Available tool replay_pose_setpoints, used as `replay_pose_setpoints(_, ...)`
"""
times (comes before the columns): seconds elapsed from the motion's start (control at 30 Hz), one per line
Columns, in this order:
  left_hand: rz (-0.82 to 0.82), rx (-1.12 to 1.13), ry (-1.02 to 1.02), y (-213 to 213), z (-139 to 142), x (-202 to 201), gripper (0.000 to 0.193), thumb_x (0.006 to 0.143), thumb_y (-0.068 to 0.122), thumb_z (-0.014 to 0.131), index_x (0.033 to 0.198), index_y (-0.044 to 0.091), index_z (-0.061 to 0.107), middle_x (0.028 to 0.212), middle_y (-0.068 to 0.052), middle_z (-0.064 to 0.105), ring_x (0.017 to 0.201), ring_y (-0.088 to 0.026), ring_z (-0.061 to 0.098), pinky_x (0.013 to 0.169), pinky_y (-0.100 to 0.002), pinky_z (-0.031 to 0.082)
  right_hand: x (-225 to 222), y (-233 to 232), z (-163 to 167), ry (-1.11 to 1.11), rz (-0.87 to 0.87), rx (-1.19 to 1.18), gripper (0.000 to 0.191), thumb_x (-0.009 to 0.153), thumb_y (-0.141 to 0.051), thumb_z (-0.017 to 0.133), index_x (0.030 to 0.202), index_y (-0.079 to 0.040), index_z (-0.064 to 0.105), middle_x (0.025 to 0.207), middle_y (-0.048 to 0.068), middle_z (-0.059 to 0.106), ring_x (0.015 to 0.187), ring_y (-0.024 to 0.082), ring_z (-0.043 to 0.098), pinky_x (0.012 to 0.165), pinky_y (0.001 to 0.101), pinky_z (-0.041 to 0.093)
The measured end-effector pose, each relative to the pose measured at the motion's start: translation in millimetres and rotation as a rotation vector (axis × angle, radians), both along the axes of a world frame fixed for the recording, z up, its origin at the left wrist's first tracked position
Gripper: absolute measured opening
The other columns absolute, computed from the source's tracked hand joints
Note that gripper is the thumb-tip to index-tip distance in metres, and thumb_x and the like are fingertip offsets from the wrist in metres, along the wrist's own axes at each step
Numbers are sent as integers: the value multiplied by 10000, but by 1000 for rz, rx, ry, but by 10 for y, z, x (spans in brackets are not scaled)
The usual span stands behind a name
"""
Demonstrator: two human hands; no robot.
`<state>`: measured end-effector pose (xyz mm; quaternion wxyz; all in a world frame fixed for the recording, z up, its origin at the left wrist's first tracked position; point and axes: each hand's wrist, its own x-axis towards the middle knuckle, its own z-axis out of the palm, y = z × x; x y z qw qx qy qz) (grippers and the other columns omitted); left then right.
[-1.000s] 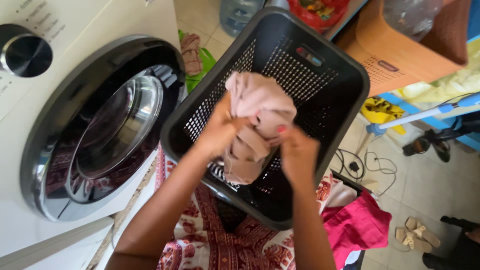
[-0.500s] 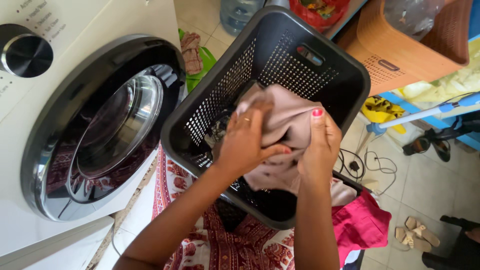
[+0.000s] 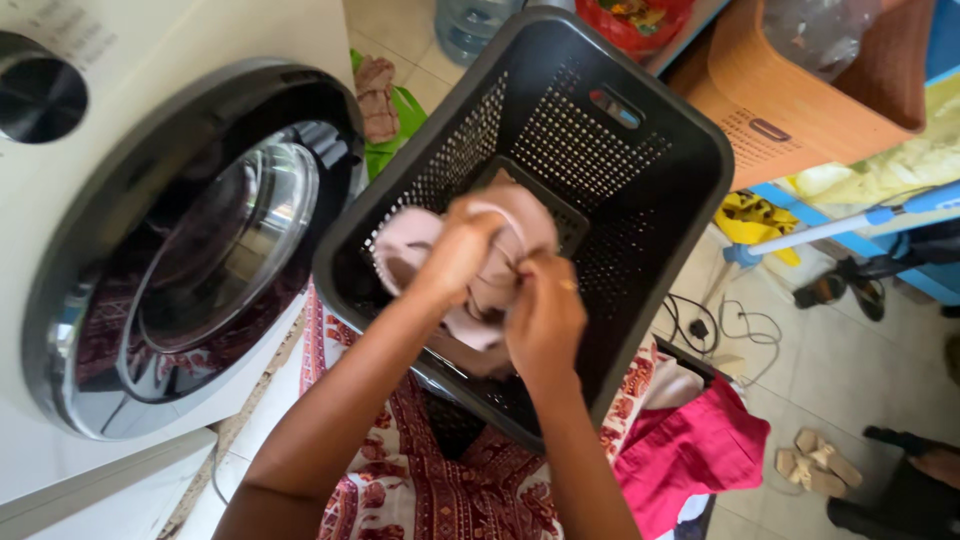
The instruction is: The person sits beside a washing machine and folds clothes one at a time from a black laundry basket, smoothing and turning each garment over before setting it aside. Folded items accumulate on a pile next to the basket as the person works through the laundry.
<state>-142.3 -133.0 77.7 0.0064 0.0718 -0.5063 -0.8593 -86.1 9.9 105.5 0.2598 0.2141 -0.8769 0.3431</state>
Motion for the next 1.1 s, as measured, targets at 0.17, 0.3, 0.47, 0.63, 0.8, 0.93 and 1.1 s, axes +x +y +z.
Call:
replay_pose_setpoints(0.17, -128, 449, -193, -247, 283, 60, 419, 872, 194, 459, 1180, -15, 650, 1015, -134, 761, 878, -226, 749, 787, -338, 606, 66, -51, -7, -28, -23, -33, 198, 959, -35, 603, 1151, -17, 649, 1098, 211, 680, 980, 382, 679, 854, 423, 558)
replay_pose_setpoints(0.3, -22, 86, 252, -240, 422, 50, 312, 923, 52, 526, 1198, -74, 602, 1021, -140, 699, 923, -187, 671, 793, -313, 546, 95, -95, 100, 102, 94, -248, 188, 1013, 30, 551, 1181, -30, 609, 1209, 217, 657, 1091, 387, 683, 979, 435, 552)
replay_pose_setpoints(0.47, -25, 190, 122, -193, 257, 133, 347, 838, 38, 523, 1161, -22, 636, 1003, -94, 717, 890, -173, 693, 797, -299, 557, -160, -182, -239, -531, 14, 61, 418, 938, 19, 563, 1354, -25, 587, 1188, 208, 691, 1080, 387, 683, 896, 427, 537)
replay_pose_setpoints(0.63, -172, 579, -157, -275, 98, 161, 358, 851, 137, 574, 1162, -31, 632, 1062, -155, 704, 965, -263, 698, 866, -396, 571, -425, 46, -558, -988, 416, -539, 576, 771, 86, 653, 1337, -5, 596, 1208, 137, 716, 1071, 272, 711, 878, 388, 596)
replay_pose_setpoints(0.8, -161, 80, 315, -304, 64, 274, 768, 757, 92, 725, 1416, 167, 340, 1335, -105, 583, 1253, -230, 581, 1063, -374, 479, -565, 272, -382, -1014, 264, -660, 584, 769, 97, 721, 1340, 14, 628, 1150, 111, 702, 998, 184, 683, 858, 322, 585)
replay_pose_setpoints(0.93, -20, -644, 365, -300, -46, 403, 961, 690, 144, 858, 1482, 80, 318, 1363, -136, 542, 1277, -299, 541, 1066, -378, 449, -680, 507, 292, -806, 426, -904, 395, 756, 141, 738, 1080, -50, 614, 978, 26, 646, 884, 131, 636, 791, 299, 561)
replay_pose_setpoints(1.1, 289, -1071, 144, -676, -1, 253, 399, 887, 47, 754, 1232, 247, 728, 1215, -21, 727, 1072, -227, 716, 941, -309, 573, -608, 984, 1293, -593, 340, -1309, 381, 798, 52, 771, 1085, -113, 583, 975, 31, 642, 860, 165, 676, 628, 268, 514)
